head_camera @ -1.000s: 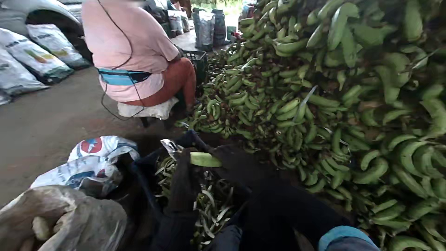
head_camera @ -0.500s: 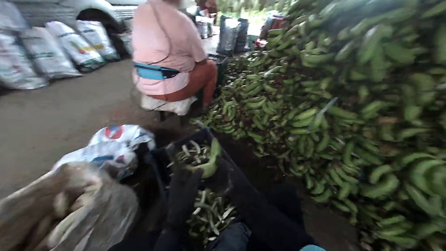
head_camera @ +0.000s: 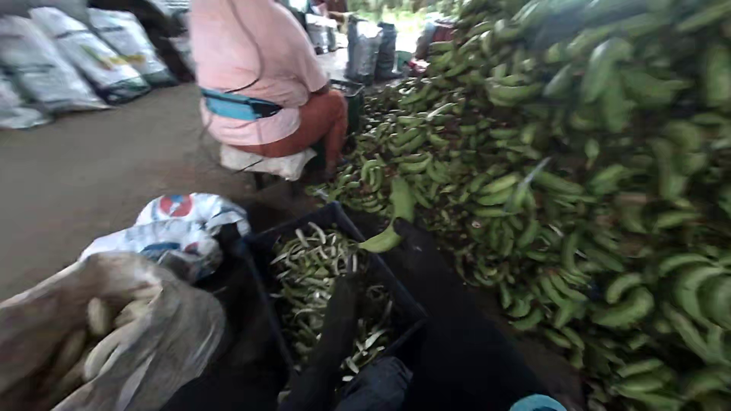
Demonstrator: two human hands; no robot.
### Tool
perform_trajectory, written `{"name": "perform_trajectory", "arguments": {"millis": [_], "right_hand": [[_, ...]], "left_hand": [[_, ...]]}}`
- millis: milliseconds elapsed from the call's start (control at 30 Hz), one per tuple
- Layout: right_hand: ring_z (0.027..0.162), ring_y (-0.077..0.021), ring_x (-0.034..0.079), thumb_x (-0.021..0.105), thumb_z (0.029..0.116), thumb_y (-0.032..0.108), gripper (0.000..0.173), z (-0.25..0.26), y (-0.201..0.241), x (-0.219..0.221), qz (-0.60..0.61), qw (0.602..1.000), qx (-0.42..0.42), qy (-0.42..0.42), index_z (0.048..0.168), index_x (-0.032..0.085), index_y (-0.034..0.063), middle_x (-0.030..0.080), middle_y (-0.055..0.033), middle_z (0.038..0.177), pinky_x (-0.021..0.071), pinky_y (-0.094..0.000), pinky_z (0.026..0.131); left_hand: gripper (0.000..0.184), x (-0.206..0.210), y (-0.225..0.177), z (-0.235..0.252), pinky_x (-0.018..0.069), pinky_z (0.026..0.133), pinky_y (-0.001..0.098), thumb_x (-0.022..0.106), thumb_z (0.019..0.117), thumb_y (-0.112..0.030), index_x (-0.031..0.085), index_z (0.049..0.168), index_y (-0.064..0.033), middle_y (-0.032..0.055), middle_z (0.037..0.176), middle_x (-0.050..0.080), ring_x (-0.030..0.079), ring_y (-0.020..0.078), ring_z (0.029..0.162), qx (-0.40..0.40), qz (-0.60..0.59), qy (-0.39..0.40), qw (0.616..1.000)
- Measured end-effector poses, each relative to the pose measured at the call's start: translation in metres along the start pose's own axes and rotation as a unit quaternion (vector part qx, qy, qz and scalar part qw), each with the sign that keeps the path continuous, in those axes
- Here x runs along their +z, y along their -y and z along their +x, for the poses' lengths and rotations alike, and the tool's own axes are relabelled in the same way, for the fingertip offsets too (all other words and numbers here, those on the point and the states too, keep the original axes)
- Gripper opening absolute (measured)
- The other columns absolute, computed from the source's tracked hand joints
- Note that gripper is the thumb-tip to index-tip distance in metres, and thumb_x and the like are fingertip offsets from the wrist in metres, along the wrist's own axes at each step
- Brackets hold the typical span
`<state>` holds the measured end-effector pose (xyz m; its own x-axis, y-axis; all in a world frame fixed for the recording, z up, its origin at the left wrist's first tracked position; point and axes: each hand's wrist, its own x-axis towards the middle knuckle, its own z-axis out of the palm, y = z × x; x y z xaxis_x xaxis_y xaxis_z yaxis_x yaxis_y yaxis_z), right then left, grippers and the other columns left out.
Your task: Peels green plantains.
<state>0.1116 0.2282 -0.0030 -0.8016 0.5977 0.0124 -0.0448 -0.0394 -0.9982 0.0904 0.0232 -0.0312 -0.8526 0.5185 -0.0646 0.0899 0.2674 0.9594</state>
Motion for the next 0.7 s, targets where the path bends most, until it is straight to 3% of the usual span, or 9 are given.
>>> {"name": "perform_trajectory", "arguments": {"millis": [100, 200, 233, 300, 333, 400, 500, 633, 700], "right_hand": [[0.103, -0.0174, 0.067, 0.067, 0.0972, 0.031, 0.059, -0.005, 0.001, 0.009, 0.038, 0.999, -0.017, -0.020, 0.150, 0.044, 0.0188, 0.065, -0.0079, 0.124, 0.0592, -0.0366, 0.084], [0.108, -0.0172, 0.065, 0.065, 0.0978, 0.029, 0.065, -0.005, 0.002, 0.012, 0.109, 0.994, -0.018, 0.005, 0.155, 0.035, 0.0210, 0.061, -0.0067, 0.131, 0.0587, -0.0383, 0.089], [0.107, -0.0170, 0.065, 0.066, 0.0979, 0.029, 0.063, -0.005, 0.002, 0.013, 0.131, 0.991, -0.010, 0.013, 0.154, 0.037, 0.0226, 0.063, -0.0058, 0.129, 0.0588, -0.0388, 0.088], [0.095, -0.0171, 0.067, 0.061, 0.0996, 0.026, 0.049, -0.007, 0.009, 0.018, 0.179, 0.983, -0.008, 0.036, 0.146, 0.046, 0.0186, 0.066, -0.0070, 0.115, 0.0597, -0.0376, 0.080], [0.090, -0.0173, 0.067, 0.056, 0.1017, 0.023, 0.041, -0.007, 0.014, 0.020, 0.201, 0.978, -0.008, 0.052, 0.141, 0.048, 0.0142, 0.066, -0.0082, 0.109, 0.0596, -0.0369, 0.077], [0.081, -0.0171, 0.067, 0.045, 0.1068, 0.020, 0.027, -0.003, 0.025, 0.023, 0.236, 0.969, 0.008, 0.066, 0.128, 0.053, 0.0061, 0.066, -0.0093, 0.097, 0.0598, -0.0352, 0.071], [0.081, -0.0129, 0.068, 0.040, 0.1096, 0.027, 0.032, 0.001, 0.026, 0.021, 0.206, 0.974, 0.038, 0.091, 0.130, 0.057, 0.0099, 0.069, -0.0058, 0.098, 0.0597, -0.0300, 0.070], [0.082, -0.0112, 0.068, 0.043, 0.1092, 0.034, 0.035, 0.005, 0.021, 0.024, 0.126, 0.988, 0.047, 0.073, 0.129, 0.060, 0.0097, 0.069, -0.0052, 0.098, 0.0597, -0.0285, 0.071], [0.085, -0.0097, 0.066, 0.043, 0.1090, 0.037, 0.038, -0.002, 0.016, 0.025, 0.075, 0.994, 0.051, 0.053, 0.131, 0.059, 0.0108, 0.068, -0.0041, 0.102, 0.0585, -0.0279, 0.074]], "left_hand": [[0.042, -0.003, -0.028, -0.005, 0.0575, 0.069, 0.0290, 0.035, 0.1099, -0.019, 0.050, 0.142, 0.0026, 0.0089, 0.100, 0.065, 0.063, 0.0112, 0.078, 0.097, -0.063, -0.032, 0.993], [0.040, 0.000, -0.046, -0.006, 0.0567, 0.067, 0.0243, 0.036, 0.1091, -0.019, 0.053, 0.137, 0.0043, 0.0055, 0.097, 0.065, 0.062, 0.0070, 0.075, 0.144, -0.148, -0.055, 0.977], [0.041, 0.003, -0.037, -0.003, 0.0563, 0.067, 0.0254, 0.035, 0.1093, -0.021, 0.053, 0.138, 0.0028, 0.0071, 0.099, 0.065, 0.062, 0.0083, 0.076, 0.124, -0.127, -0.048, 0.983], [0.044, 0.006, -0.001, 0.002, 0.0575, 0.080, 0.0342, 0.036, 0.1111, -0.024, 0.048, 0.147, -0.0006, 0.0138, 0.119, 0.064, 0.065, 0.0155, 0.092, 0.038, -0.036, 0.024, 0.998], [0.045, 0.008, 0.013, 0.004, 0.0578, 0.080, 0.0348, 0.037, 0.1114, -0.026, 0.047, 0.149, -0.0041, 0.0123, 0.122, 0.064, 0.065, 0.0155, 0.091, -0.002, -0.025, 0.057, 0.998], [0.044, 0.006, 0.023, 0.003, 0.0550, 0.068, 0.0298, 0.036, 0.1116, -0.033, 0.050, 0.145, -0.0080, 0.0072, 0.113, 0.064, 0.062, 0.0116, 0.079, -0.042, -0.076, 0.074, 0.993], [0.043, -0.017, 0.003, 0.000, 0.0568, 0.079, 0.0331, 0.036, 0.1106, -0.022, 0.047, 0.147, -0.0020, 0.0130, 0.121, 0.061, 0.064, 0.0160, 0.091, 0.029, -0.014, 0.061, 0.998], [0.046, -0.052, -0.029, 0.010, 0.0555, 0.096, 0.0383, 0.044, 0.1082, -0.040, 0.057, 0.144, -0.0131, 0.0079, 0.127, 0.067, 0.067, 0.0141, 0.108, 0.155, 0.126, 0.042, 0.979], [0.046, -0.057, -0.030, 0.011, 0.0559, 0.095, 0.0424, 0.047, 0.1065, -0.043, 0.062, 0.141, -0.0158, 0.0089, 0.122, 0.069, 0.068, 0.0185, 0.106, 0.206, 0.207, 0.033, 0.956]]}}
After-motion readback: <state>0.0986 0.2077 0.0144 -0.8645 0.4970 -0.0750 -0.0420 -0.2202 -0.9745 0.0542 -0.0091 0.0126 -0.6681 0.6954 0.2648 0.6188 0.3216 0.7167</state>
